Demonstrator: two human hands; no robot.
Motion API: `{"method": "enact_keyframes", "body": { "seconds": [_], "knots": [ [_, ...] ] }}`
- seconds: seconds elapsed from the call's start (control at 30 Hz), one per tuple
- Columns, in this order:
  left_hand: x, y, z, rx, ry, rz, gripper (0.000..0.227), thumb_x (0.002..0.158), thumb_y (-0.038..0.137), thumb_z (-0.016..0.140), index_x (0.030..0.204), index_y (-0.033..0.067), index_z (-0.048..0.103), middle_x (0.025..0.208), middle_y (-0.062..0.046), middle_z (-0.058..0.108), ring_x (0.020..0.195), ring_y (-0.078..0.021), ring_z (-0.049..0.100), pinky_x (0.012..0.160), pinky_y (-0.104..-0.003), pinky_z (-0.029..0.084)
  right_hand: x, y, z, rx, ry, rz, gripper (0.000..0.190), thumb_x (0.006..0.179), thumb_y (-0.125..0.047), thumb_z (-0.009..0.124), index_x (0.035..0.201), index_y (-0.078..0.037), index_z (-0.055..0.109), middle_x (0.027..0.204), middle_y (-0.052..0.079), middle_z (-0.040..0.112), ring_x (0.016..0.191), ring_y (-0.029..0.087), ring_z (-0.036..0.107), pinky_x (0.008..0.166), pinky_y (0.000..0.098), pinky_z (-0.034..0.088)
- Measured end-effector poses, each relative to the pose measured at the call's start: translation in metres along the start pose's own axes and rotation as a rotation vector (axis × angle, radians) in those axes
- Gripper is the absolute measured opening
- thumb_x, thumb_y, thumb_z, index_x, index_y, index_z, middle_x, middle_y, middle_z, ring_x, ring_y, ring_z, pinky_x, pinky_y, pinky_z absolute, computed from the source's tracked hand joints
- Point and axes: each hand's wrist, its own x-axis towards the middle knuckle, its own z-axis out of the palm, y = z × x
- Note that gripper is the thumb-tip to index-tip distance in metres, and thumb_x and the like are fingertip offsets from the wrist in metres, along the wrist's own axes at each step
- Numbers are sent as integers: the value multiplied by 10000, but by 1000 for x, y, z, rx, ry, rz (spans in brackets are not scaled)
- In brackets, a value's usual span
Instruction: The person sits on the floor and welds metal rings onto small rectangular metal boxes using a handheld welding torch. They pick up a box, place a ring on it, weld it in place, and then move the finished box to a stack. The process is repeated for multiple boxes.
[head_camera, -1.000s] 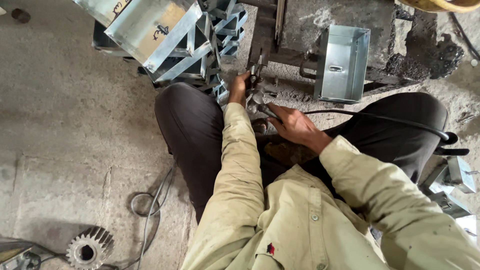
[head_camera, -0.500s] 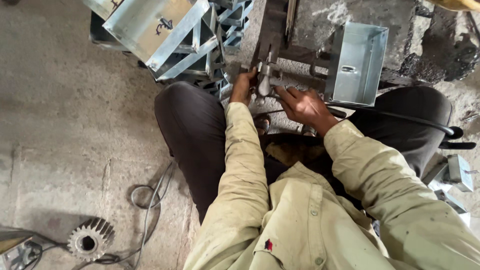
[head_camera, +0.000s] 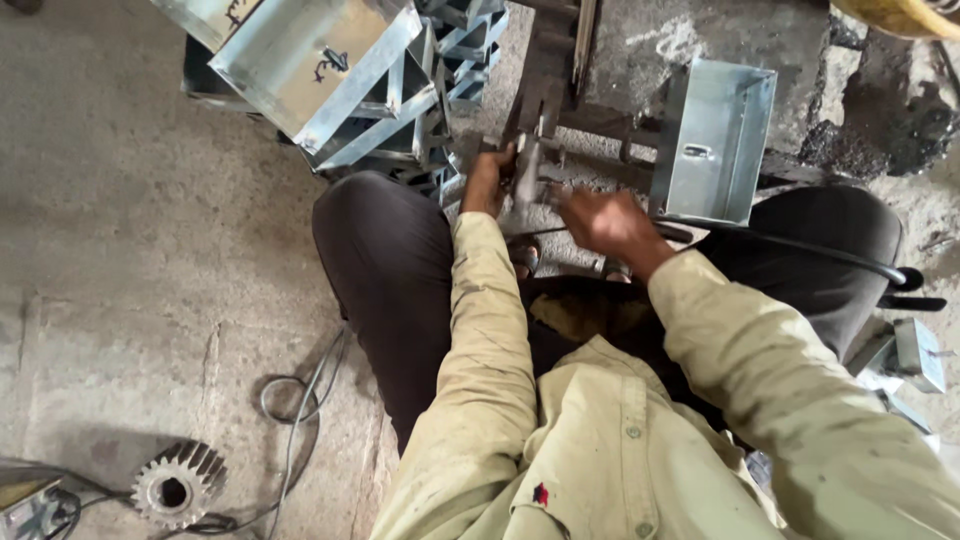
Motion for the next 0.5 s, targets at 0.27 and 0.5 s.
{"method": "enact_keyframes", "body": {
  "seconds": [0.27, 0.5],
  "knots": [
    [-7, 3, 4, -25, 19, -64, 231, 933, 276, 708, 792, 94, 703, 686, -26, 593, 614, -174, 491, 596, -338, 357, -3, -2, 5, 19, -153, 13, 475, 978, -232, 617, 1425, -85, 553, 885, 128, 688, 446, 216, 573, 342, 368, 444],
    [-15, 9, 3, 31, 17, -38, 228, 937, 280, 666, 881, 66, 720, 788, -48, 650, 697, -183, 537, 663, -345, 405, 2, 4, -2, 180, 66, 38, 444, 1009, -189, 628, 1438, -96, 568, 946, 132, 703, 626, 277, 640, 494, 390, 509]
  ]
}}
